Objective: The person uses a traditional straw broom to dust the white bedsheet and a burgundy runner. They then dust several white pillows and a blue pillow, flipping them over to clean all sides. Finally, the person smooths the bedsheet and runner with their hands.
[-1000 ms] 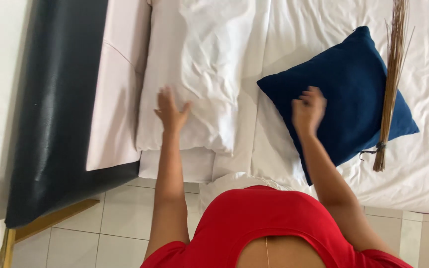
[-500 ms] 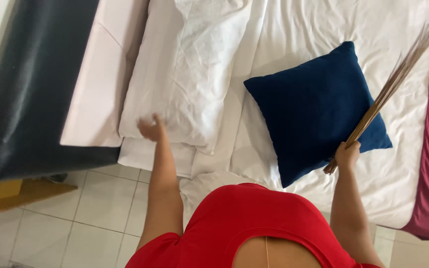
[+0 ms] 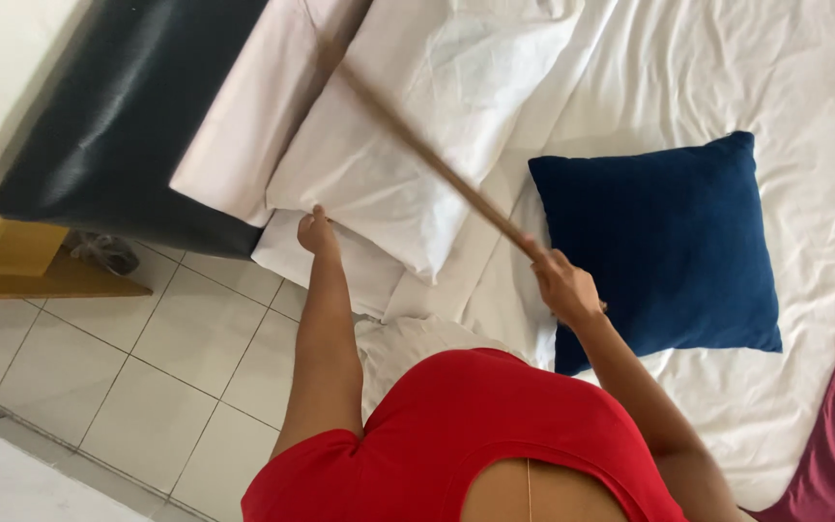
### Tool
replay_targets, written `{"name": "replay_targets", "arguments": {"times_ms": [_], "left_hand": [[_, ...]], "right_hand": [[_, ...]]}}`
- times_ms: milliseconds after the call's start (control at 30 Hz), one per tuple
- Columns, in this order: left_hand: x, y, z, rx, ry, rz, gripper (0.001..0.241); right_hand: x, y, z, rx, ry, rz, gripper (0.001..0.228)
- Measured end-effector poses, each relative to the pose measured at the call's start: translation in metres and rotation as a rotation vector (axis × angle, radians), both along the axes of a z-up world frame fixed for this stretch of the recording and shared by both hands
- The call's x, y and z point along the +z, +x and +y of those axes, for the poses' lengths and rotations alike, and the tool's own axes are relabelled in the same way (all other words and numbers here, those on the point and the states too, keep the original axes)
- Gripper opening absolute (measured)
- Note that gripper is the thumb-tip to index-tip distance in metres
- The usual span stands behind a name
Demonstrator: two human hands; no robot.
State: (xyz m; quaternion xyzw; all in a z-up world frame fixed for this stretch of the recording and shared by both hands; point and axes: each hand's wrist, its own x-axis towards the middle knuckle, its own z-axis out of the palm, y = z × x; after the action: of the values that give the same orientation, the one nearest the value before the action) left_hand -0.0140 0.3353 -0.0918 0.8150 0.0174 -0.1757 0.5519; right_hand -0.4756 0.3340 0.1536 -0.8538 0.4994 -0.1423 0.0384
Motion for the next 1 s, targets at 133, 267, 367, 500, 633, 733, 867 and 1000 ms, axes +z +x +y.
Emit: {"name": "replay_targets", "arguments": {"times_ms": [133, 267, 367, 500, 633, 733, 867, 1000], "left_hand": [[-0.007, 0.004, 0.009, -0.040, 0.144, -0.246, 0.053], [0.041, -0.004, -0.002, -0.241, 0.028, -0.665, 0.066], [0.065, -0.022, -0.032, -0.490, -0.127, -1.010, 0.081], [0.109, -0.067, -0.061, -0.890, -0.067, -0.921, 0.091], [0.110, -0.082, -0.075, -1.145, 0.283, -0.767, 0.109], [0.100, -0.076, -0.079, -1.236, 0.406, -0.704, 0.117], [0.092, -0.075, -0.085, -1.271, 0.436, -0.673, 0.118], [0.084, -0.082, -0.087, -1.248, 0.422, -0.670, 0.119]], "right_hand": [[-0.066, -0.043, -0.064, -0.071, -0.523, 0.801, 0.056], [-0.012, -0.076, -0.111, -0.344, -0.143, 0.382, 0.035], [0.000, -0.061, -0.113, -0.229, -0.024, -0.021, 0.053], [0.002, -0.022, -0.084, -0.154, -0.046, 0.210, 0.024], [0.008, -0.036, -0.095, -0.313, 0.319, 0.335, 0.059], [-0.017, -0.105, -0.112, -0.515, 0.367, -0.006, 0.060], [-0.003, -0.049, -0.046, -0.390, 0.051, -0.274, 0.062], [-0.050, 0.002, 0.012, -0.137, -0.068, -0.253, 0.058]]}}
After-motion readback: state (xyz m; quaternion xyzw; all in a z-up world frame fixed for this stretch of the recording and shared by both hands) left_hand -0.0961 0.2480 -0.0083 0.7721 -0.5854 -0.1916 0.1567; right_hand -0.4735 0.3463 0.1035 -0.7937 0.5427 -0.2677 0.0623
